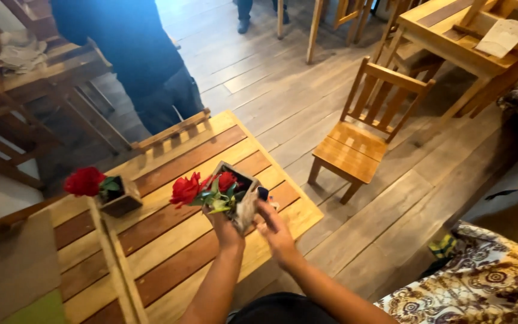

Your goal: Wipe down a restaurant table and organize decor items like flowers and placemats.

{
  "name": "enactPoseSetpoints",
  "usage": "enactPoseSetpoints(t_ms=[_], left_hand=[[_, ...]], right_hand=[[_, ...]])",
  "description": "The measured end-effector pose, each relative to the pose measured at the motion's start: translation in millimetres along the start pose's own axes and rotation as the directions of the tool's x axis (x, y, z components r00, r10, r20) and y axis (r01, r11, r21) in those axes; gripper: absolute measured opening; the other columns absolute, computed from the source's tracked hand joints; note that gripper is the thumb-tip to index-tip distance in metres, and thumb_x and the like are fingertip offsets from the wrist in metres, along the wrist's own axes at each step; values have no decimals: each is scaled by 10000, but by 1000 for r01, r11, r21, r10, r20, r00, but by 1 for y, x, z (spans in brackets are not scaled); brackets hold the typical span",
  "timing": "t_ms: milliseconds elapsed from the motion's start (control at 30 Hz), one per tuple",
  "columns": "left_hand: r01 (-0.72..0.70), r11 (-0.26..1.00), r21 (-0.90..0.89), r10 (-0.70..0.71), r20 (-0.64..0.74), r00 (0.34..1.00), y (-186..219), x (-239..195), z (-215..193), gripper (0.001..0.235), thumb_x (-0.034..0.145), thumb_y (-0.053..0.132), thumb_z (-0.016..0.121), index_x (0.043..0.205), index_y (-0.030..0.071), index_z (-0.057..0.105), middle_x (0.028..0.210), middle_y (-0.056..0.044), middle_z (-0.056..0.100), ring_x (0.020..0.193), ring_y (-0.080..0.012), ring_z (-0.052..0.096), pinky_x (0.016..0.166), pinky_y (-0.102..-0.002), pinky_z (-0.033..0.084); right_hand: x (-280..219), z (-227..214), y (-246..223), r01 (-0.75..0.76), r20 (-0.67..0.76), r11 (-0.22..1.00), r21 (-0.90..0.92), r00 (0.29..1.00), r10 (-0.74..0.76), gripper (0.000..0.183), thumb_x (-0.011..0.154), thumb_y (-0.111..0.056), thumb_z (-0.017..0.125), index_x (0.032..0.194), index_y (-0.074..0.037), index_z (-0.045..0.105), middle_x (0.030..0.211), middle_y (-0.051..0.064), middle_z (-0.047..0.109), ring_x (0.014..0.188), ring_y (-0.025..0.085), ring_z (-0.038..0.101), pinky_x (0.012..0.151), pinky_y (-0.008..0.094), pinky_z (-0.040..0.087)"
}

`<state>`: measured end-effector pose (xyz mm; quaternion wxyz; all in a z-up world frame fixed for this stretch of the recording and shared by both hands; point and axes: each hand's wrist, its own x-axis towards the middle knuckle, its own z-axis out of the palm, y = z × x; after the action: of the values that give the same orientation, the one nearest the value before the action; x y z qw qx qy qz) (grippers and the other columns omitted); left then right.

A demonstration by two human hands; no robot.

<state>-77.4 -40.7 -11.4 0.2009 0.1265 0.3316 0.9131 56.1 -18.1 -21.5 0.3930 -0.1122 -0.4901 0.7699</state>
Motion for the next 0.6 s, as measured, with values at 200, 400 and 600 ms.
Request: enactPoseSetpoints(t_ms=[200, 400, 600], left_hand=[[111, 993, 37, -106, -113, 988, 32, -4, -24, 680, 959, 407, 656, 1464, 151, 280, 1294, -113, 554, 1111, -276, 631, 903, -441, 555], [184, 983, -9, -184, -120, 976, 40, -11, -46, 695, 959, 376, 625, 1516, 202, 248, 1306, -68, 532, 1152, -243, 595, 923, -437, 540], [230, 963, 143, -239, 48, 970, 64, -35, -53, 591, 1000, 343, 594, 1518, 126, 408, 1367, -73, 579, 1186, -185, 618, 994, -362, 531]], right_hand=[[-11, 37, 63, 68, -115, 986, -151, 990, -85, 524, 978, 8, 725, 1430, 22, 460, 1347, 164, 544, 1170, 271, 609, 992, 406, 529], [-1, 61, 76, 223, -243, 934, -278, 925, -293, 666, 1069, -264, 564, 1617, -100, 223, 1584, 120, 395, 1415, 217, 454, 1168, 353, 369], [26, 89, 2, 77, -305, 832, 549, 946, 114, 515, 1017, -447, 425, 1381, -89, 497, 1301, 105, 612, 1131, 230, 684, 998, 384, 549]])
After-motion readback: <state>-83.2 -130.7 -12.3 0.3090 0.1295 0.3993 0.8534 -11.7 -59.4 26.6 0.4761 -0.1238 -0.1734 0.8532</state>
